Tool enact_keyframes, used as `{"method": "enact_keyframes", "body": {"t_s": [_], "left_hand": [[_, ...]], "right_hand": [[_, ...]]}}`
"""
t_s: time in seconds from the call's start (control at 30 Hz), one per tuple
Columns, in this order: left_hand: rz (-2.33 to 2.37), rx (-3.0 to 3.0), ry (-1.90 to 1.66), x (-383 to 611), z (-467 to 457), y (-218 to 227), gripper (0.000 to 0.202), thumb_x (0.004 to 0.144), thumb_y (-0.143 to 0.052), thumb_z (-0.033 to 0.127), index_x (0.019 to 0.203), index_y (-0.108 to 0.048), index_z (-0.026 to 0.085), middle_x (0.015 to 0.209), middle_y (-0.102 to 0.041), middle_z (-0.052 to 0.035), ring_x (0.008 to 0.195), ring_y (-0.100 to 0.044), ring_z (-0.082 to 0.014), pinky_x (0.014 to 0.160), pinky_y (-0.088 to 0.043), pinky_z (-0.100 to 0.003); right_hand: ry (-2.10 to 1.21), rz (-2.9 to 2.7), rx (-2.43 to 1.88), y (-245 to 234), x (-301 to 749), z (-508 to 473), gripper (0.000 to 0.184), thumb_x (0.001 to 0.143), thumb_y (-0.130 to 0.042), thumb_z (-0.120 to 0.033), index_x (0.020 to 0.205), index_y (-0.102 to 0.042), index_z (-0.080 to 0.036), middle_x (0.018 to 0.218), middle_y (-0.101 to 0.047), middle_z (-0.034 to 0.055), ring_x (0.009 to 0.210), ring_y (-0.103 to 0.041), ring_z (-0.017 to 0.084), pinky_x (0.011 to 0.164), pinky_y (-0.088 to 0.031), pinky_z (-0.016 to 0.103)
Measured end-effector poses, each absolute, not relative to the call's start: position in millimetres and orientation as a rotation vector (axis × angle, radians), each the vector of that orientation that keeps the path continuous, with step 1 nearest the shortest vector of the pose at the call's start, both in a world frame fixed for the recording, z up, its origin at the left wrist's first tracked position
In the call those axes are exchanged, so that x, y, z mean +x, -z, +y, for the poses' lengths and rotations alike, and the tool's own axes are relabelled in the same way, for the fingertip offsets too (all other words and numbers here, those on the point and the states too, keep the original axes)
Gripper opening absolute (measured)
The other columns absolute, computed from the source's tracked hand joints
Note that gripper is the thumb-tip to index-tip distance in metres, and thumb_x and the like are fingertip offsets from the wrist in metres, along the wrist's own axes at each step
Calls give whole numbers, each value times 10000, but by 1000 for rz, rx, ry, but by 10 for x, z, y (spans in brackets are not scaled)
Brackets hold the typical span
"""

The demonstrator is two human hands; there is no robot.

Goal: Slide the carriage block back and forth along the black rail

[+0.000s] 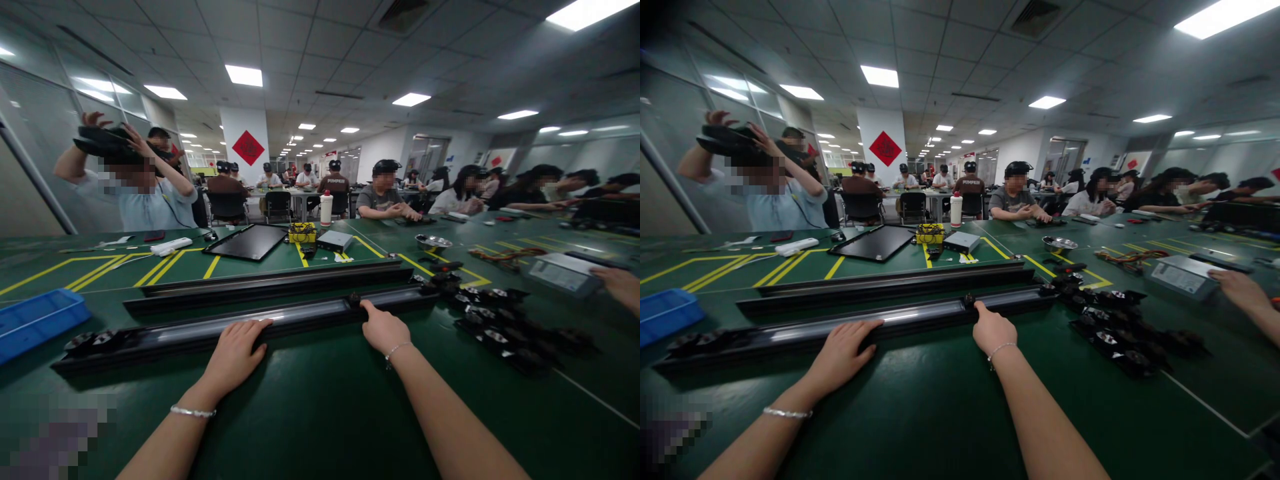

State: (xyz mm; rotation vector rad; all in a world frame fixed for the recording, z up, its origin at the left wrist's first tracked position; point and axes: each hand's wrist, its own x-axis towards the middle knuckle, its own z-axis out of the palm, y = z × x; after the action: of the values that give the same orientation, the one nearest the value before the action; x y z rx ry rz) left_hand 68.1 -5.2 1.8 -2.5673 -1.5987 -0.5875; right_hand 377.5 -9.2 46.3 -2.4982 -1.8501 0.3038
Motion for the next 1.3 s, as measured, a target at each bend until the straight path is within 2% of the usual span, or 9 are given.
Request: {"method": "enact_keyframes", "body": {"t_s": [0.73, 1.3], "left_hand": [[-1605, -2574, 602, 667, -32, 14, 430, 771, -452, 262, 1200, -453, 282, 1149, -579, -14, 1070, -490, -182, 945, -319, -372], [-1614, -2581, 581, 671, -39, -12, 422, 780, -440, 282, 1202, -452, 273, 1141, -582, -21, 1069, -492, -188, 950, -317, -382]], "right_hand": [[-274, -1802, -2504, -434, 3839, -71, 515, 762, -382, -207, 1248, -363, -378, 931, -639, 74, 808, -612, 235, 640, -406, 312], [-312, -1772, -2527, -462, 3884, -77, 519, 772, -374, -202, 1268, -350, -354, 967, -630, 87, 818, -610, 222, 656, -413, 311]]}}
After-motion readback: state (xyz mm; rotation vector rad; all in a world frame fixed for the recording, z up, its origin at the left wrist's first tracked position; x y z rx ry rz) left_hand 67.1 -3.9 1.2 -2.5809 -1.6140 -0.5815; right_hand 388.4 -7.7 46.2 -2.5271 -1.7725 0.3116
